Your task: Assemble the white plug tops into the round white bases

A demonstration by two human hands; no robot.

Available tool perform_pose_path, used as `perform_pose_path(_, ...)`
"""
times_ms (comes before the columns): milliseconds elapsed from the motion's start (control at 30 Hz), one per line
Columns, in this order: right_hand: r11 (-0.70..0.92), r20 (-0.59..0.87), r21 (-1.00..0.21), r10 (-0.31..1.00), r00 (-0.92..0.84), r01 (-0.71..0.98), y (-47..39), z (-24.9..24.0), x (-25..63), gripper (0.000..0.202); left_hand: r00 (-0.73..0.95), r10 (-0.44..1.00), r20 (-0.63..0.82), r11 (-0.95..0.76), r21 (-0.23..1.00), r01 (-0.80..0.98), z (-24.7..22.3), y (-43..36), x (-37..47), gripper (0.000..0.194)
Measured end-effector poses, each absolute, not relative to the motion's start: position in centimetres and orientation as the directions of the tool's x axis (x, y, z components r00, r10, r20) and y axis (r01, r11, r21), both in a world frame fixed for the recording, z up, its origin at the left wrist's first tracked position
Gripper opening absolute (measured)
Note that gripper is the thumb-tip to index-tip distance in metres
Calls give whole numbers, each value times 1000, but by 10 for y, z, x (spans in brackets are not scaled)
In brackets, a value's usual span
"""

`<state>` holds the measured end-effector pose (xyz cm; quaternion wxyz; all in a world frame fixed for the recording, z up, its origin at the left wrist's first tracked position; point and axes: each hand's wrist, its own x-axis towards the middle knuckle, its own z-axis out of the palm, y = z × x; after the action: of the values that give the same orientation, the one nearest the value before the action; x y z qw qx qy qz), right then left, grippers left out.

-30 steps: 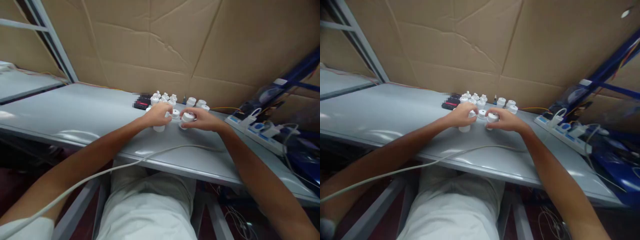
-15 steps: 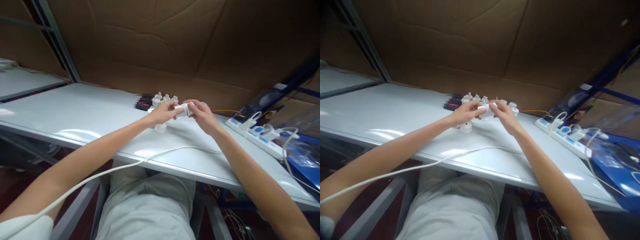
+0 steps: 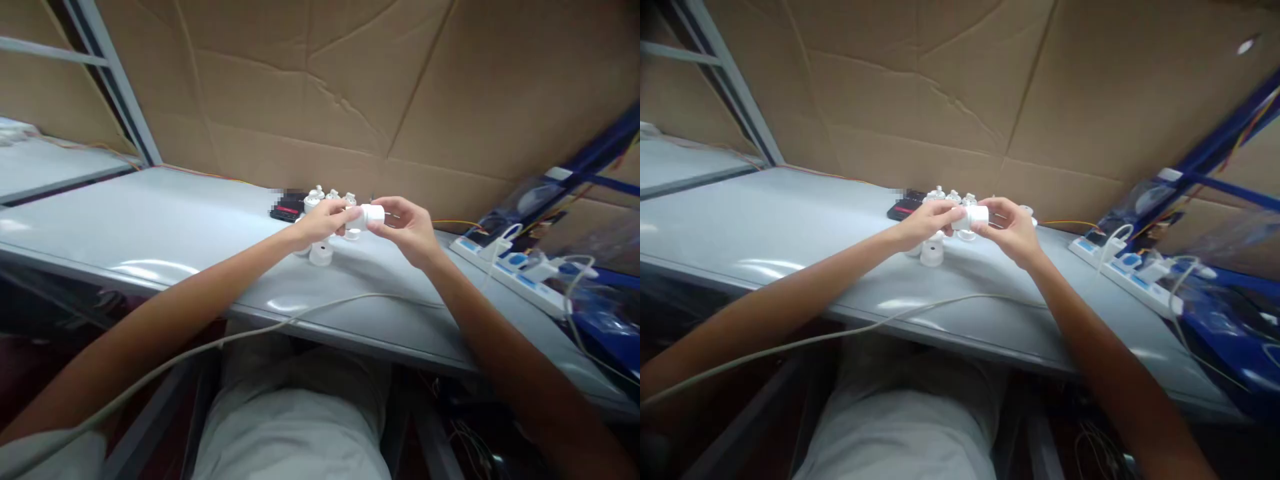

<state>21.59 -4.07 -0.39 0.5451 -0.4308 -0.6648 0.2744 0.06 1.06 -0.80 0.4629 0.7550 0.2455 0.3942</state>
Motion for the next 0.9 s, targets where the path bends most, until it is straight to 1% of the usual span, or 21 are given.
perform_pose_path(67, 413, 425, -877, 905, -5, 245, -41, -5, 213, 56, 553, 723, 414, -495, 869, -4, -9, 12, 0, 29)
perform_pose_path(200, 213, 215, -965, 977, -7, 151, -43, -7, 208, 57, 555, 677, 485, -551, 832, -55, -9, 15, -3, 40)
perform_pose_path(267, 179, 179, -974, 984, -13, 141, -44, -6, 206, 58, 560, 652, 511, -565, 820, -91, -7, 14, -5, 40)
perform_pose_path(300, 200, 200, -969, 980, -16, 144, -46, -6, 205, 57, 561, 645, 519, -567, 817, -103, -6, 14, -6, 40)
perform_pose_path(367, 309, 313, -932, 950, -11, 188, -48, -6, 203, 56, 556, 660, 505, -545, 831, -108, -4, 13, -7, 40)
perform_pose_path(433, 435, 453, -855, 892, -4, 283, -50, -6, 202, 57, 531, 710, 462, -491, 866, -97, -2, 12, -7, 40)
perform_pose_path(500, 524, 556, -763, 831, -30, 379, -53, -7, 200, 56, 516, 761, 393, -413, 907, -83, -2, 13, -6, 41)
perform_pose_path(567, 589, 625, -675, 777, -80, 444, -56, -7, 199, 51, 520, 790, 325, -336, 939, -75, -3, 14, -6, 45)
perform_pose_path(667, 655, 701, -537, 697, -150, 532, -59, -7, 198, 40, 549, 804, 230, -241, 969, -52, -4, 14, -5, 56)
perform_pose_path(733, 656, 713, -500, 683, -162, 565, -60, -6, 198, 39, 567, 798, 203, -213, 976, -49, -5, 14, -5, 59)
perform_pose_path(767, 640, 698, -520, 700, -151, 565, -59, -6, 198, 41, 572, 792, 215, -221, 973, -61, -5, 13, -5, 57)
perform_pose_path(800, 614, 671, -566, 731, -127, 550, -59, -6, 198, 46, 570, 784, 247, -247, 966, -79, -6, 13, -5, 54)
perform_pose_path(867, 532, 582, -704, 812, -46, 470, -56, -7, 198, 54, 555, 753, 354, -347, 930, -122, -5, 13, -6, 49)
perform_pose_path(900, 477, 519, -778, 855, -10, 409, -54, -8, 198, 56, 550, 729, 408, -404, 905, -136, -5, 14, -7, 49)
